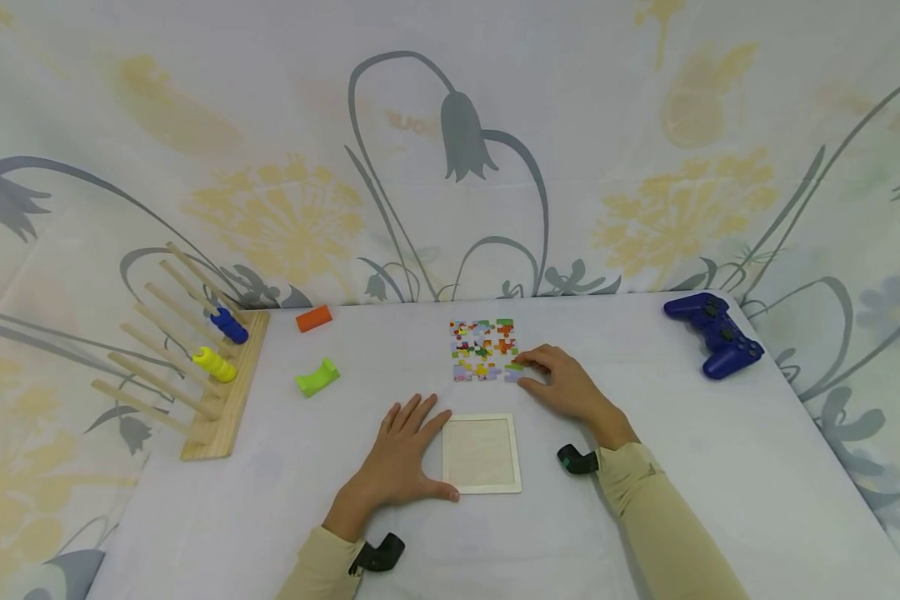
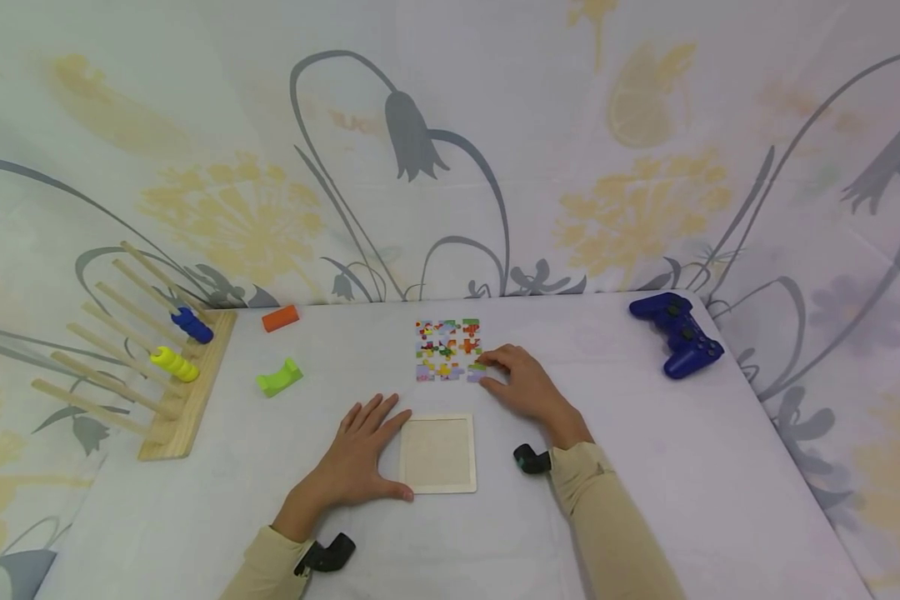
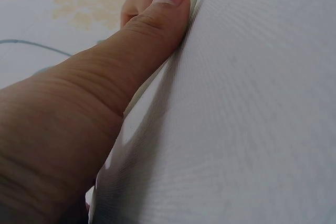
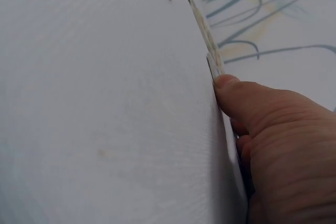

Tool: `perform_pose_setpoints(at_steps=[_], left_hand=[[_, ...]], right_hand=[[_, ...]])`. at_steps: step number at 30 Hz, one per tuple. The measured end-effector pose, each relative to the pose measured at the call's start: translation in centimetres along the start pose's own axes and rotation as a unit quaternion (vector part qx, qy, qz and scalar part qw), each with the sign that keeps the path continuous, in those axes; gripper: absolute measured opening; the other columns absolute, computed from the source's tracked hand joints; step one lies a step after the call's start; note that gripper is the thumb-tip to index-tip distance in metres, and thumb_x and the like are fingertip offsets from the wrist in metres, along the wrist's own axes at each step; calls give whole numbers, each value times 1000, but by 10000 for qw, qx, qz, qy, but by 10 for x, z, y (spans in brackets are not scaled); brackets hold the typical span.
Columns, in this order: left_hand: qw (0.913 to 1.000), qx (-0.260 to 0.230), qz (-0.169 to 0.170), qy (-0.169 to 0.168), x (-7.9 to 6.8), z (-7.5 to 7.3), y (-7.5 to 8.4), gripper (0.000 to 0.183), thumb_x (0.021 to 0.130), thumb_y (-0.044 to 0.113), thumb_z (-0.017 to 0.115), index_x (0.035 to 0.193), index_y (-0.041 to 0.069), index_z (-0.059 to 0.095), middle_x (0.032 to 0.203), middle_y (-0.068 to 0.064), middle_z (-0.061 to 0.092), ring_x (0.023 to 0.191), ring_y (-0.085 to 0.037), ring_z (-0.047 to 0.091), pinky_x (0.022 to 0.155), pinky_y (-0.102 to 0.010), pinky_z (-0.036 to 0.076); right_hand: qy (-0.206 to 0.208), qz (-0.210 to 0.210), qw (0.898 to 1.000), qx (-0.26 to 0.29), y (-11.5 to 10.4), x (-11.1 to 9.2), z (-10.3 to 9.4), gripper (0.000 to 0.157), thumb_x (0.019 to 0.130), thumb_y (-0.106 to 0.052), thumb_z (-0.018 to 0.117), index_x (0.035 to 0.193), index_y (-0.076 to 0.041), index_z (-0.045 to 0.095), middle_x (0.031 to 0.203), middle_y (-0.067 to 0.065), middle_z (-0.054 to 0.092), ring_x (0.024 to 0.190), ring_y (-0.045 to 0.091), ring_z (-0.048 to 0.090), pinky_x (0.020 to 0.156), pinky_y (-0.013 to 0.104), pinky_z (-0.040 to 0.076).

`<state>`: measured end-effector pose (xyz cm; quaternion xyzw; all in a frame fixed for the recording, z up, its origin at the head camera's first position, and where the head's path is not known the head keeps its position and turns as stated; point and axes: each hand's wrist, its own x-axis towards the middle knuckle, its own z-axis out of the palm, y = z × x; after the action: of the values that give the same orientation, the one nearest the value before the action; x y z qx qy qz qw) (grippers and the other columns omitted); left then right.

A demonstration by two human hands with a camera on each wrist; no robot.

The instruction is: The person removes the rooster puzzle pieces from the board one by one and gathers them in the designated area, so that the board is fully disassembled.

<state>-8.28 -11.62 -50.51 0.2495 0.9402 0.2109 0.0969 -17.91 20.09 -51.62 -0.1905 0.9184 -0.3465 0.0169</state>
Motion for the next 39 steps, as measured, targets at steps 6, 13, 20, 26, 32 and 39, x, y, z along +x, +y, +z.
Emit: perform_pose_setpoints(at_steps=[6,13,20,26,32,39], left_hand=[[10000,43,23,-30,0,2,-1,116,65,72,84,158,18,39,170,-9,24,159,-35,15,127,-60,13],[9999,153,-4,-61,2,2,-2,117,65,73,83,158,18,38,171,-8,22,159,-34,14,127,-58,12],[9999,97,-17,-65,1,1,-1,116,65,72,83,158,19,39,170,-8,23,159,-34,15,127,-59,13],[9999,97,-13,-72,1,0,0,116,65,72,83,158,19,39,170,-8,24,159,-34,16,127,-60,13],[9999,95,9,-53,1,0,-1,116,65,72,83,158,19,39,170,-9,24,159,-35,16,126,-60,14],[9999,143,-26,-58,2,3,-3,117,65,74,82,159,20,38,171,-7,22,159,-32,14,127,-59,12]], right_hand=[[50,133,9999,-40,0,0,1,29,93,-21,75,120,-11,72,112,5,67,100,21,61,90,42,52],[36,196,9998,-3,-2,2,0,29,93,-21,75,120,-10,73,111,7,66,99,21,60,90,42,51],[83,238,9997,37,-2,3,1,29,93,-21,75,119,-9,74,109,8,67,95,21,59,88,40,50],[106,303,9995,42,-2,4,2,28,93,-21,74,119,-10,73,109,7,66,95,20,59,89,40,50],[136,280,9995,15,-3,3,2,29,93,-22,74,119,-9,73,108,7,66,94,20,58,88,39,50],[171,320,9993,59,-2,4,3,28,93,-22,74,118,-10,74,106,6,67,94,19,59,87,39,50]])
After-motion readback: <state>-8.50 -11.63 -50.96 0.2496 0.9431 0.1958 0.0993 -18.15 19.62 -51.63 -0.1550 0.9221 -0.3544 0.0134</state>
